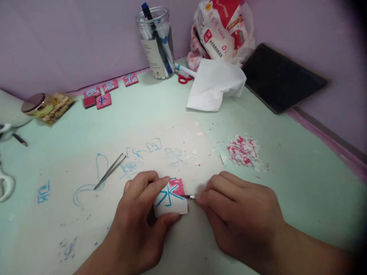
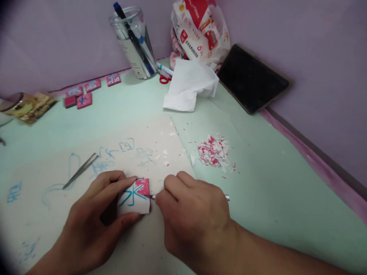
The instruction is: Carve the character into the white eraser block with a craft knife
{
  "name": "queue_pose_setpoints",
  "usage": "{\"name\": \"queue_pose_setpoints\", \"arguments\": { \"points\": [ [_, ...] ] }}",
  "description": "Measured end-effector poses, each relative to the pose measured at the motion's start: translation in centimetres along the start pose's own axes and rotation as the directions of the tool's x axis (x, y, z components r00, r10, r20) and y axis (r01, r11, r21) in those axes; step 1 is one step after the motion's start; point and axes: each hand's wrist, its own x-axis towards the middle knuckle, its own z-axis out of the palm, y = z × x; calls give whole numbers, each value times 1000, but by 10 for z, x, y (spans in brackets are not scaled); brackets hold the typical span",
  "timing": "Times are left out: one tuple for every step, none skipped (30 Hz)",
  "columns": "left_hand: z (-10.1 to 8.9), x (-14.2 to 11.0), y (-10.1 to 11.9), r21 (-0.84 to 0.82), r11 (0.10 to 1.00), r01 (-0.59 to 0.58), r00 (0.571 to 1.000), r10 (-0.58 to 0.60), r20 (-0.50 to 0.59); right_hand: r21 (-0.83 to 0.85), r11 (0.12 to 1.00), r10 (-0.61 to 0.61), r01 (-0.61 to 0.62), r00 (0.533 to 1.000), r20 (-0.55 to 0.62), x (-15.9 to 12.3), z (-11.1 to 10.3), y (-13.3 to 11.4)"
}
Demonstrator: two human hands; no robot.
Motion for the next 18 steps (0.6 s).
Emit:
{"name": "queue_pose_setpoints", "arguments": {
  "points": [
    [0, 0, 0, 2, 1000, 0, 1000, 0, -3, -8, 1000, 0, 0, 1000, 3, 0, 0, 0],
    [0, 0, 0, 2, 1000, 0, 1000, 0, -4, -15, 1000, -4, 4, 1000, 3, 0, 0, 0],
    [0, 0, 0, 2, 1000, -2, 1000, 2, -3, -23, 1000, -11, 11, 1000, 0, 1, -1, 0],
    [0, 0, 0, 2, 1000, -3, 1000, 3, -1, -35, 999, -20, 20, 1000, -6, 1, -1, 0],
    [-1, 0, 0, 4, 1000, -4, 1000, 4, 5, -52, 998, -32, 32, 999, -10, 2, -1, -1],
    [-1, 0, -1, 5, 1000, -5, 1000, 5, 8, -74, 996, -46, 45, 999, -16, 2, -2, -3],
    [-1, 1, -1, 5, 1000, -3, 1000, 3, 13, -102, 994, -51, 49, 999, -14, 2, -2, -4],
    [-1, 1, -1, 3, 1000, -2, 1000, 2, 16, -129, 991, -47, 45, 999, -9, 2, -3, -6],
    [-1, 1, -1, -1, 1000, -1, 1000, 1, 17, -149, 988, -37, 37, 999, 2, 2, -3, -9],
    [-1, 1, -1, -10, 1000, -1, 1000, 1, 15, -160, 987, -25, 27, 1000, 12, 2, -4, -11],
    [-1, 1, 0, -18, 1000, -3, 1000, 3, 11, -164, 986, -17, 20, 1000, 19, 1, -4, -14],
    [-1, 1, 0, -22, 1000, -2, 1000, 3, 7, -166, 986, -12, 14, 1000, 17, 1, -4, -16],
    [-1, 1, 0, -22, 1000, -2, 1000, 2, 6, -171, 985, -9, 11, 1000, 15, 0, -4, -17],
    [-1, 1, 1, -20, 1000, -3, 1000, 3, 5, -179, 984, -10, 10, 1000, 4, 0, -4, -18],
    [-1, 1, 1, -18, 1000, -4, 1000, 4, 4, -190, 982, -8, 7, 1000, -1, 0, -4, -18],
    [-1, 1, 1, -15, 1000, -7, 1000, 7, 3, -207, 978, -4, 2, 1000, -8, 0, -4, -17],
    [-1, 1, 1, -14, 1000, -8, 1000, 8, 3, -225, 974, -4, 1, 1000, -14, 1, -4, -15],
    [-1, 1, 0, -13, 1000, -9, 1000, 9, 2, -245, 969, -11, 5, 1000, -24, 2, -4, -13]
  ]
}}
